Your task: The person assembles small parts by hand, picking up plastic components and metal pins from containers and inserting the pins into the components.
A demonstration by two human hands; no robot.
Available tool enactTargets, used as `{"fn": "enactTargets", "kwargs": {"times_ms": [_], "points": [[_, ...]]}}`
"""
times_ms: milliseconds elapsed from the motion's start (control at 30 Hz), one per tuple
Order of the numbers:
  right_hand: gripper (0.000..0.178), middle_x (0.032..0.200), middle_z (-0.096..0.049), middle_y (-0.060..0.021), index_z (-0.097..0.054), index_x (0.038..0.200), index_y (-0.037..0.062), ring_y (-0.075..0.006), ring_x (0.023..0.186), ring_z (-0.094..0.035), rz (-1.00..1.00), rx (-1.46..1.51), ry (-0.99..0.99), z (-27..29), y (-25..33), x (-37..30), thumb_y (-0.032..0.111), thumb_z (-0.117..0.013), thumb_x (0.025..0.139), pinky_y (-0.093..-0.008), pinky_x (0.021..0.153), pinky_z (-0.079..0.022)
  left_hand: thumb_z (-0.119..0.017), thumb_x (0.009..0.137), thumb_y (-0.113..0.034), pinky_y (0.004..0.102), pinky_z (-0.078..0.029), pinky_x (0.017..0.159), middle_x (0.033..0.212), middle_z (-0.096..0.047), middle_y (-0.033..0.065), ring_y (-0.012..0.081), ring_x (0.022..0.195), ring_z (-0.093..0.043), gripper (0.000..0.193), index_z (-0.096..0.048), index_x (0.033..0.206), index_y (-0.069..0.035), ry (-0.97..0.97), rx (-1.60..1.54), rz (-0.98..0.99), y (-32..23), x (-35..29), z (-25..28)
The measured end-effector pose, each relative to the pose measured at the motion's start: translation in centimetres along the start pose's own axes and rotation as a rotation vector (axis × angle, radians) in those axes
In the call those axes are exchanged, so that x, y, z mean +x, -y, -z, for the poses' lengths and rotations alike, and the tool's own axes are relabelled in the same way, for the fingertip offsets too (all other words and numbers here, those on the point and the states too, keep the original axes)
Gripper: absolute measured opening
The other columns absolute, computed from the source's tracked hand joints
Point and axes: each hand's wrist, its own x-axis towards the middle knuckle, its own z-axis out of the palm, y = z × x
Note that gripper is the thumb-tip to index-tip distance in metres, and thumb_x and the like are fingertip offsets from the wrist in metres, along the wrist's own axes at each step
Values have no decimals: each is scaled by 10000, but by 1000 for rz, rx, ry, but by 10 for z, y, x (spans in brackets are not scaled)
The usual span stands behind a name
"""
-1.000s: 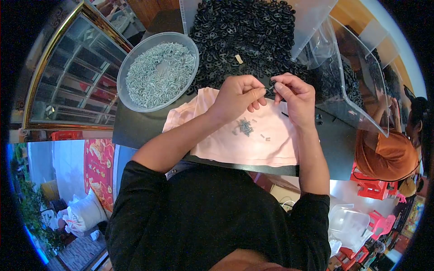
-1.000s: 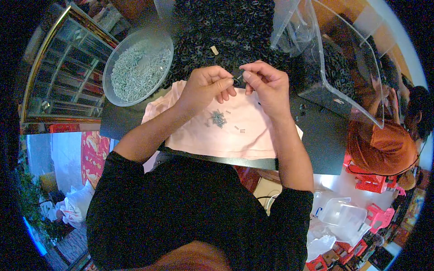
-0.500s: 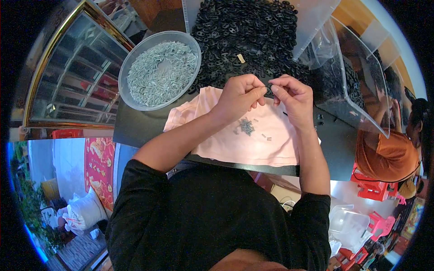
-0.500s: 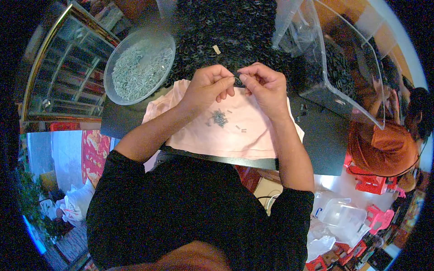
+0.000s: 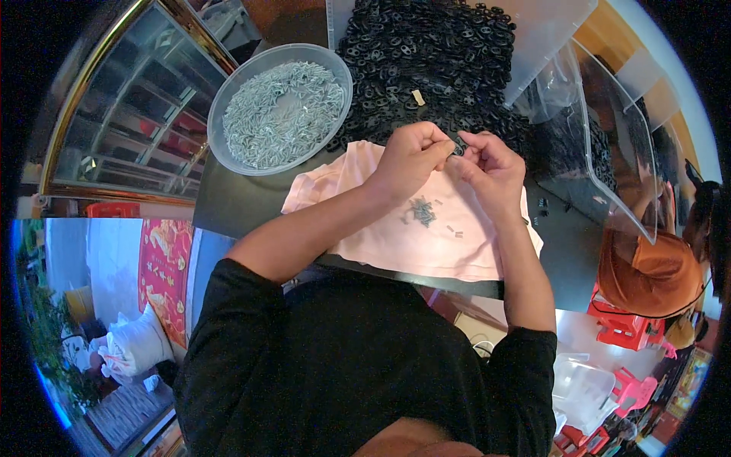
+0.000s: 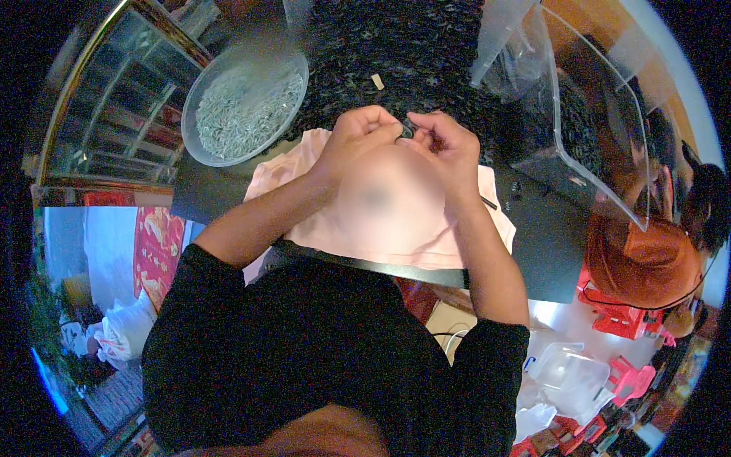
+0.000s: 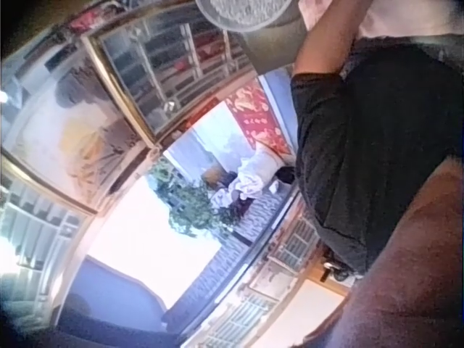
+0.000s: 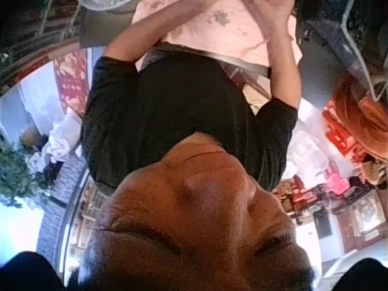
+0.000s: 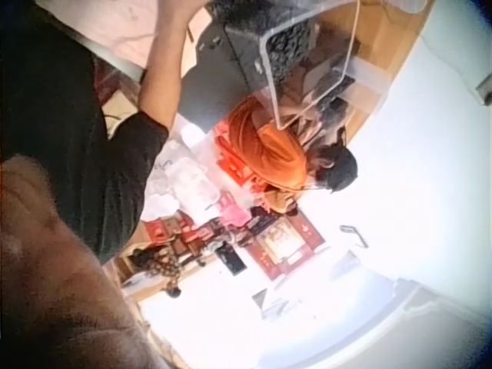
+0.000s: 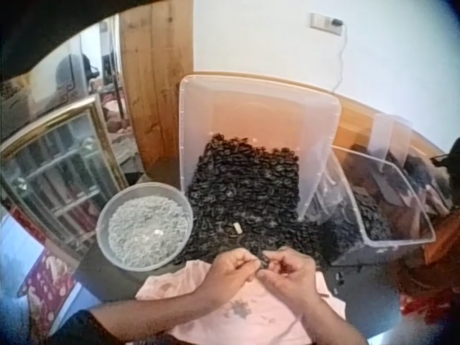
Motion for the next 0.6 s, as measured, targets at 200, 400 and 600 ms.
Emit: {"fn": "enactTargets", "kwargs": {"times_ms": [200, 400, 600], "points": [[262, 665, -520, -17, -630, 895, 13, -69, 573, -474, 122, -101, -21, -4, -4, -1, -24, -692, 643, -190, 507, -389, -556, 812, -77, 187, -346, 474, 608, -526, -1, 33, 533, -446, 114, -539, 732, 2, -11, 29, -30, 0, -1, 2], [224, 653, -524, -53, -615, 880, -5, -105, 555, -490, 217, -195, -1, -5, 0, -3, -28, -663, 663, -212, 499, -396, -557, 810, -76, 191, -346, 467, 617, -532, 0, 31, 537, -448, 111, -534, 734, 1, 4, 26, -61, 0, -2, 1], [220, 699, -554, -87, -607, 881, -16, -143, 573, -516, 328, -238, -98, -8, 10, -7, -36, -652, 666, -235, 525, -427, -543, 821, -70, 190, -354, 470, 627, -541, 2, 32, 541, -458, 105, -543, 753, 10, 50, -1, -104, -12, -5, -5]]}}
